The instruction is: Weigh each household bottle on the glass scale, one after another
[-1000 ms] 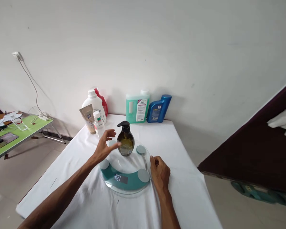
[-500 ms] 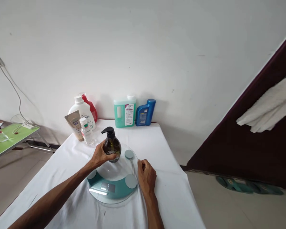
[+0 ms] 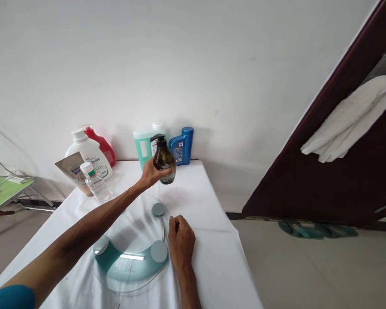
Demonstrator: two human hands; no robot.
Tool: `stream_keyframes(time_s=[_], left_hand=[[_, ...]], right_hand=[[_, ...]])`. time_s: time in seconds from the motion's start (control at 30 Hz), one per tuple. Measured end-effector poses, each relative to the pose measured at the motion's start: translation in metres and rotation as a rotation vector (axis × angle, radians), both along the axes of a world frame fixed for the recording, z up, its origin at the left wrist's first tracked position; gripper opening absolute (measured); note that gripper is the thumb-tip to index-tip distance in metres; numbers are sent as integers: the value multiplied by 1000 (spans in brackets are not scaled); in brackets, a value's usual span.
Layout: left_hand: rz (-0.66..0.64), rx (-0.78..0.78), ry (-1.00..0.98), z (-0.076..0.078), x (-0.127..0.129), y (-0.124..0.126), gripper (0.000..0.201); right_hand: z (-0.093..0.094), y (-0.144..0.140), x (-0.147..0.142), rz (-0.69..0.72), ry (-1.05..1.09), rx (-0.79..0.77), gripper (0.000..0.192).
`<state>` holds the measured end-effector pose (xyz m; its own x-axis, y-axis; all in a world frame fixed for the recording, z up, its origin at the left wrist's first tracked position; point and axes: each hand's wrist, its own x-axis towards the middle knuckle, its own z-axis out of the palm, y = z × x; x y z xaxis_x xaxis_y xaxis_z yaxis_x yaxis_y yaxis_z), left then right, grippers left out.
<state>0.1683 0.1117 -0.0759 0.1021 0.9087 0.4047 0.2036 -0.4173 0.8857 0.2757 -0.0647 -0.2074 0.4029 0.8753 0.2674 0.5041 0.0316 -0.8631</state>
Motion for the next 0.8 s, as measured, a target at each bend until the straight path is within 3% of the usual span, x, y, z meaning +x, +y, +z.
stream_keyframes(time_s=[0.13, 0.27, 0.57, 0.8], left_hand=[[72, -35, 29, -28, 60, 57, 51], [97, -30, 93, -49, 91, 94, 56], [126, -46, 109, -78, 101, 117, 65], [139, -52, 126, -81, 98, 117, 71]], right_hand=[[-7, -1, 0, -9, 11, 12, 50], [-13, -2, -1, -34, 23, 11, 51], [-14, -4, 0, -49, 35, -57, 56], [-3, -5, 5, -23, 9, -121, 57]])
